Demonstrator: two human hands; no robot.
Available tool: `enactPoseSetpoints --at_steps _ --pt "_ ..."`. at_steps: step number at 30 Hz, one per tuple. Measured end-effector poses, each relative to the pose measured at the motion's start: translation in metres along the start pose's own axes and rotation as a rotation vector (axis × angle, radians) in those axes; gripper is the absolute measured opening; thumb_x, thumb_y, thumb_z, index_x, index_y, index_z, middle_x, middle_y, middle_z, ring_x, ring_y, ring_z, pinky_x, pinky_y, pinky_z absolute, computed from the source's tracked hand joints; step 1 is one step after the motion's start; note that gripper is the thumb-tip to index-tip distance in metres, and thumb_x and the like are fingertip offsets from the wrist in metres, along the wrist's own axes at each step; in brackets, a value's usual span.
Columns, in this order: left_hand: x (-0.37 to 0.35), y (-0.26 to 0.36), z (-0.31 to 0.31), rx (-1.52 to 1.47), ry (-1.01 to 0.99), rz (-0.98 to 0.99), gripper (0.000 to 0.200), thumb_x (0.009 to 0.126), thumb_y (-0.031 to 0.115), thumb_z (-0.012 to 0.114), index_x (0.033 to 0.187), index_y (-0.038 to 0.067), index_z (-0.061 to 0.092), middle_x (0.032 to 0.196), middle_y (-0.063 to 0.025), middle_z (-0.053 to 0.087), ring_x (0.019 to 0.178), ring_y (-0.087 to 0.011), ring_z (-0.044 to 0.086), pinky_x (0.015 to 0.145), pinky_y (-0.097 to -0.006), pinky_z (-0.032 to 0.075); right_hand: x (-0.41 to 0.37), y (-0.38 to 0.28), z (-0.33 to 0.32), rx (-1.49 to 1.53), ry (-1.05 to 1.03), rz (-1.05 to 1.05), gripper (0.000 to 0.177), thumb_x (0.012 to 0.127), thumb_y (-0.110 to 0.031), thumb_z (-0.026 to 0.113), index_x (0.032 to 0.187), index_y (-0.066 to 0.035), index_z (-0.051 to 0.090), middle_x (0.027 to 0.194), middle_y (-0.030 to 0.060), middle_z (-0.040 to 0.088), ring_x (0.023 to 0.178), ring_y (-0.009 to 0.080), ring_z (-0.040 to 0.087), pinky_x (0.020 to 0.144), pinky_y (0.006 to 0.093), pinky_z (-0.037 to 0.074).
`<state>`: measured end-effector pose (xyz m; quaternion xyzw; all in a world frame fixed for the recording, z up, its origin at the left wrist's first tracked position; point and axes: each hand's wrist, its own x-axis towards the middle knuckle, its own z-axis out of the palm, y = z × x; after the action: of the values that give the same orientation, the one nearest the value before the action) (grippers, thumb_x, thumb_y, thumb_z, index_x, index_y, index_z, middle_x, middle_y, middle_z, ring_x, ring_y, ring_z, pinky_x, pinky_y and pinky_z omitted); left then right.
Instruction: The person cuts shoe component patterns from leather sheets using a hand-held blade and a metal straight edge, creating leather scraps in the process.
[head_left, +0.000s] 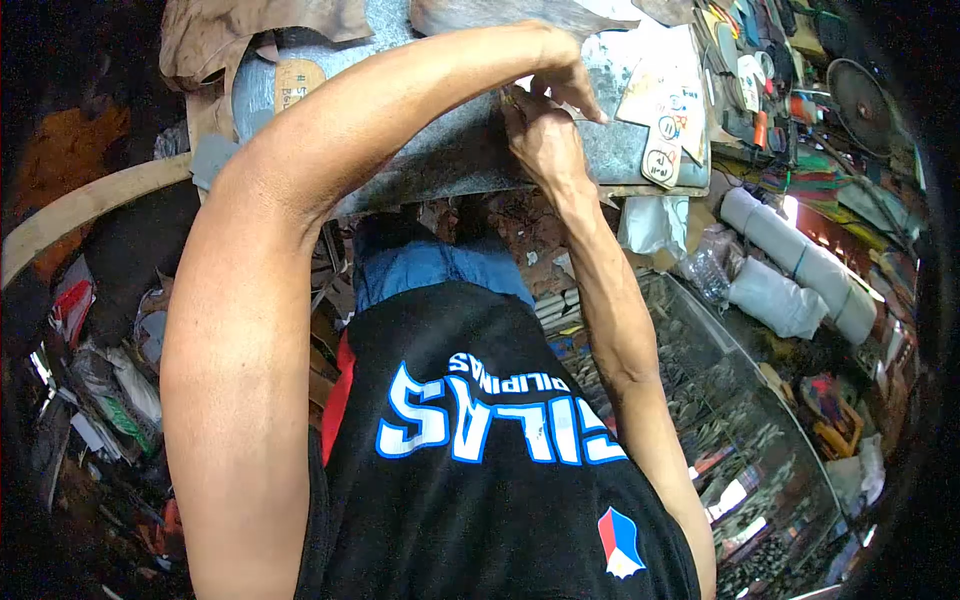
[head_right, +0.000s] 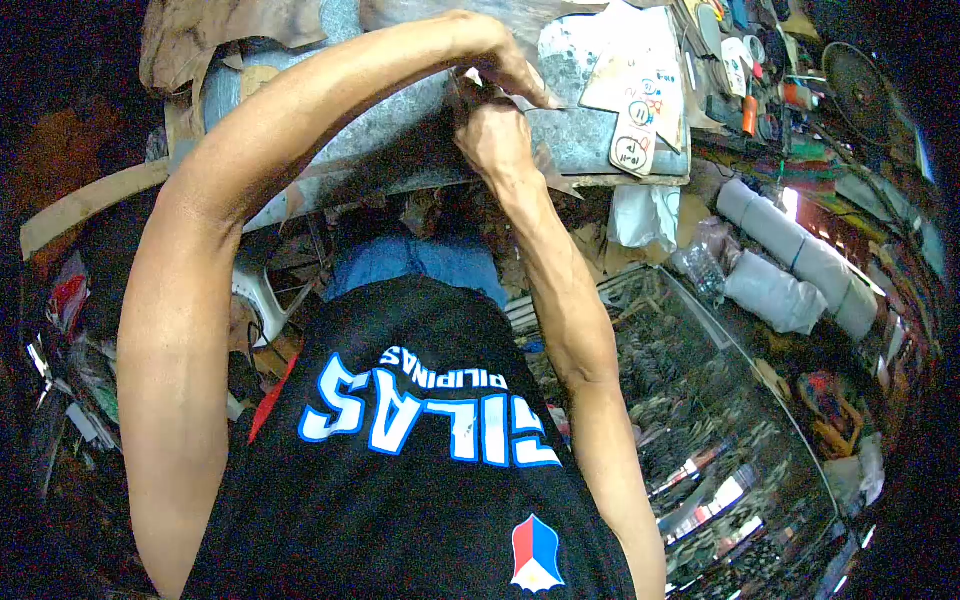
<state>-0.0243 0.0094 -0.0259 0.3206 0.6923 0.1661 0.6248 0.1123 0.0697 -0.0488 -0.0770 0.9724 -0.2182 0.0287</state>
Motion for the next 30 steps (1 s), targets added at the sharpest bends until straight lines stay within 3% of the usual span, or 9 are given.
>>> enactPoseSetpoints --at_steps 7,13,16,18,20,21,22,24,30 --pt "0.005 -0.004 0.005 0.037 -0.010 0.038 0.085 0.085 0.075 0.046 0.152 0.026 0.027 0.158 -0.0104 0.024 0.143 -0.0337 0.025 0.110 -0.0578 0.026 -0.002 -0.001 0.006 -0.032 -0.011 0.032 0.028 0.092 -0.024 0.056 0.114 -0.010 0.067 0.090 0.0251 0.067 0.082 0.0422 0.066 0.074 0.0486 0.053" --pt "0.001 -0.007 0.010 0.107 0.148 0.044 0.076 0.087 0.072 0.045 0.141 0.020 0.048 0.145 -0.0123 0.046 0.132 -0.0280 0.044 0.105 -0.0459 0.036 -0.012 -0.007 0.002 -0.005 -0.070 0.117 0.025 0.090 -0.020 0.056 0.109 -0.008 0.068 0.090 0.0263 0.066 0.082 0.0433 0.065 0.073 0.0499 0.052" --pt "-0.038 0.001 0.029 0.154 0.171 0.030 0.057 0.091 0.058 0.050 0.129 0.017 0.060 0.137 -0.0098 0.054 0.122 -0.0254 0.055 0.101 -0.0436 0.040 -0.030 -0.019 -0.015 -0.039 -0.192 0.235 0.023 0.089 -0.015 0.057 0.107 -0.006 0.067 0.091 0.0278 0.065 0.085 0.0444 0.064 0.075 0.0504 0.051" --pt "-0.051 -0.003 0.046 0.747 0.270 -0.136 0.035 0.090 0.035 0.053 0.118 0.020 0.066 0.130 -0.0057 0.060 0.113 -0.0219 0.061 0.100 -0.0486 0.039 -0.045 -0.022 -0.019 0.081 -0.077 0.143 0.021 0.088 -0.011 0.057 0.105 -0.003 0.066 0.091 0.0288 0.064 0.087 0.0449 0.062 0.078 0.0494 0.050" --pt "-0.034 -0.033 0.078 0.710 0.493 0.009 0.030 0.085 0.021 0.054 0.111 0.023 0.069 0.131 -0.0024 0.059 0.116 -0.0233 0.058 0.102 -0.0546 0.036 -0.052 -0.025 -0.020 0.094 -0.071 0.116 0.023 0.089 -0.014 0.056 0.108 -0.002 0.061 0.089 0.0290 0.062 0.082 0.0458 0.063 0.072 0.0537 0.051" --pt "-0.036 -0.044 0.092 0.603 0.672 0.117 0.027 0.087 0.023 0.057 0.111 0.022 0.071 0.135 -0.0002 0.056 0.126 -0.0285 0.051 0.107 -0.0554 0.030 -0.055 -0.027 -0.022 0.096 -0.068 0.122 0.022 0.090 -0.015 0.056 0.108 -0.003 0.061 0.090 0.0277 0.063 0.081 0.0457 0.063 0.071 0.0534 0.051" --pt "-0.032 -0.054 0.099 0.608 0.668 0.121 0.027 0.087 0.023 0.057 0.111 0.022 0.071 0.135 -0.0002 0.056 0.126 -0.0285 0.051 0.107 -0.0554 0.030 -0.056 -0.028 -0.024 0.096 -0.061 0.129 0.021 0.091 -0.016 0.056 0.108 -0.004 0.062 0.091 0.0265 0.063 0.081 0.0456 0.063 0.071 0.0532 0.051" --pt "-0.023 -0.065 0.113 0.645 0.922 0.230 0.031 0.084 0.015 0.057 0.113 0.022 0.066 0.141 -0.0016 0.049 0.128 -0.0348 0.046 0.103 -0.0569 0.034 -0.071 -0.025 -0.023 0.100 -0.051 0.125 0.022 0.091 -0.015 0.056 0.109 -0.004 0.061 0.091 0.0250 0.063 0.081 0.0452 0.063 0.071 0.0525 0.051" --pt "-0.030 -0.060 0.112 0.648 0.847 0.185 0.031 0.084 0.015 0.058 0.114 0.022 0.065 0.145 -0.0014 0.045 0.130 -0.0358 0.043 0.106 -0.0575 0.031 -0.133 -0.033 -0.041 0.120 -0.064 0.213 0.026 0.090 -0.013 0.060 0.114 -0.003 0.060 0.091 0.0217 0.063 0.081 0.0434 0.063 0.070 0.0486 0.052"
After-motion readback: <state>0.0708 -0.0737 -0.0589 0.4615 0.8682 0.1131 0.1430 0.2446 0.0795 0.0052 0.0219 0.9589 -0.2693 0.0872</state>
